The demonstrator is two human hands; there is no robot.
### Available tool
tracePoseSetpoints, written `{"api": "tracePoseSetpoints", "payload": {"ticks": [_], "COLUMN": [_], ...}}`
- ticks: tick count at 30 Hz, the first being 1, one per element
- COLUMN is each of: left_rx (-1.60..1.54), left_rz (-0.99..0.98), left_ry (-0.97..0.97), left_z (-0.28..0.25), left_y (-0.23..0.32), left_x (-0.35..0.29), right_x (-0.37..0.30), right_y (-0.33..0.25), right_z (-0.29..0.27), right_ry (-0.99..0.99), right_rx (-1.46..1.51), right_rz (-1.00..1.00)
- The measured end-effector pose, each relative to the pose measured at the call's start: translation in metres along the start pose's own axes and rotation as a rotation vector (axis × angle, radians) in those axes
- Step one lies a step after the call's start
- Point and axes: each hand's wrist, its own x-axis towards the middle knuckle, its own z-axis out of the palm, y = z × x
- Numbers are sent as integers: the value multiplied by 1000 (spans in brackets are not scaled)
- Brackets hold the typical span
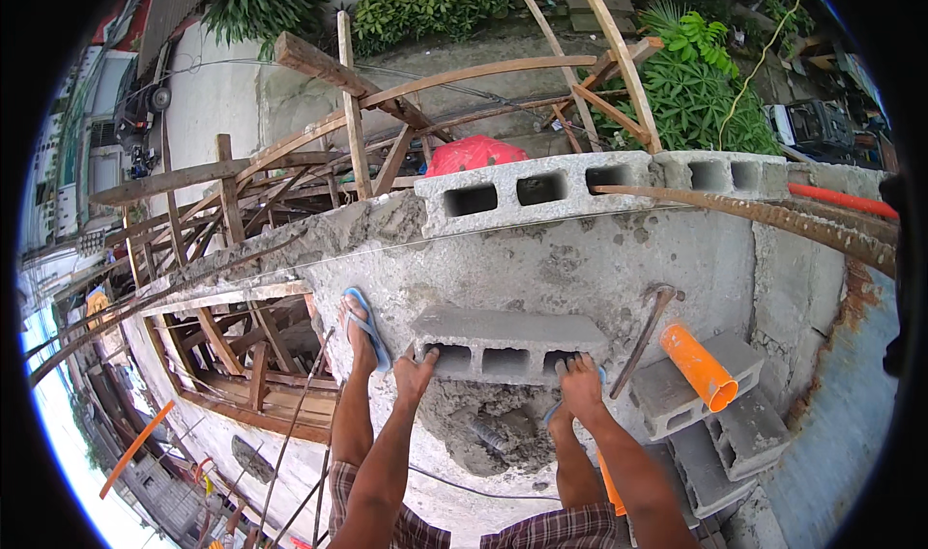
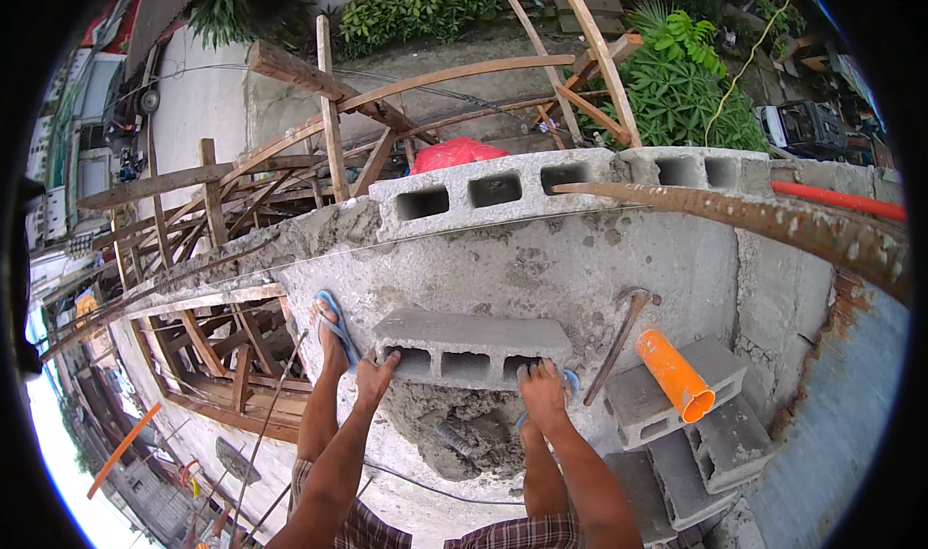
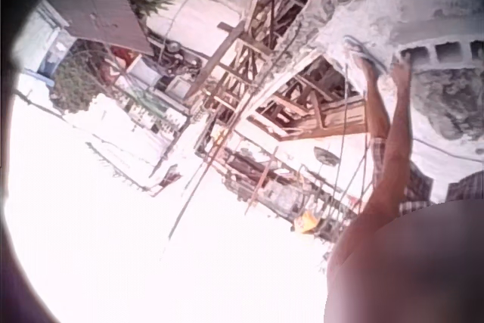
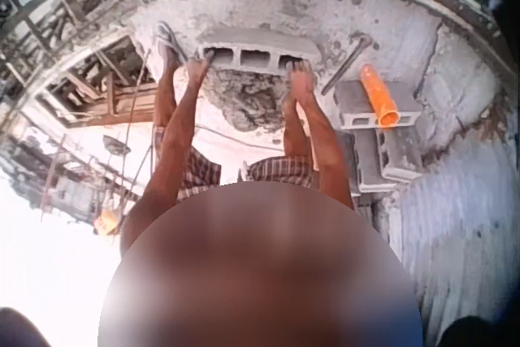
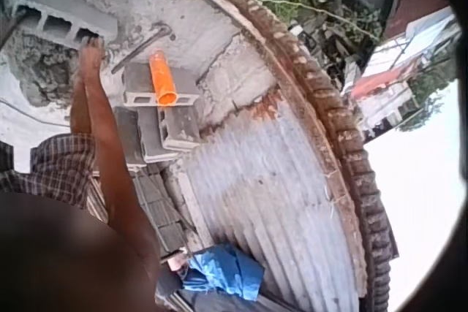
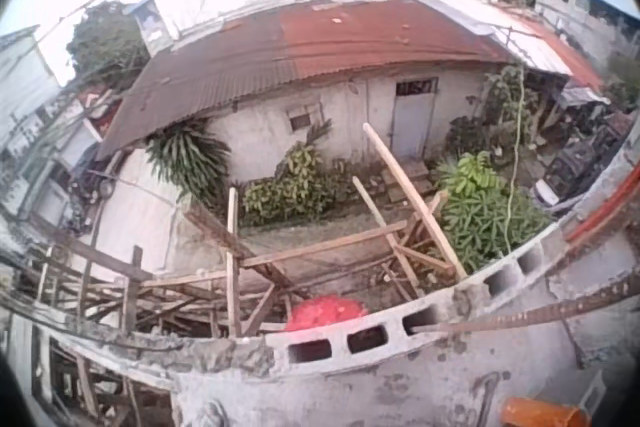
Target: The person scoops wet mortar with a trowel and spreads it along the top of a partially built wall. They place hollow concrete blocks onto the mortar bed, tap them into position, and scrape off excess mortar. The process repeats as the wall is extended.
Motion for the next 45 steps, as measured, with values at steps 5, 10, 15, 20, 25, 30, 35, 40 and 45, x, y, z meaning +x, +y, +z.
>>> {"api": "tracePoseSetpoints", "payload": {"ticks": [5, 10, 15, 20, 25, 30, 35, 40, 45], "left_rx": [390, 613, 688, 684, 723, 694, -32, -194, -245], "left_rz": [4, 167, -1, -26, -115, -98, 92, 35, 82], "left_ry": [-169, -537, -550, -387, -241, -248, -202, -321, -382], "left_z": [-18, -31, 3, 30, 50, 62, 52, 49, 48], "left_y": [5, 4, 5, 12, 41, 31, -11, -29, -40], "left_x": [8, 61, 109, 120, 129, 138, 124, 128, 135], "right_x": [13, 35, 81, 59, -20, -61, -54, -10, 82], "right_y": [-9, 19, 46, 66, 145, 215, 182, 43, -70], "right_z": [-15, -38, -23, 34, 117, 173, 114, -3, -36], "right_ry": [-179, -502, -754, -222, 500, 161, 472, 324, -116], "right_rx": [88, 422, 664, 953, 256, 210, 843, 824, 601], "right_rz": [66, 61, 246, 521, 1472, 1185, 1152, 564, 220]}}
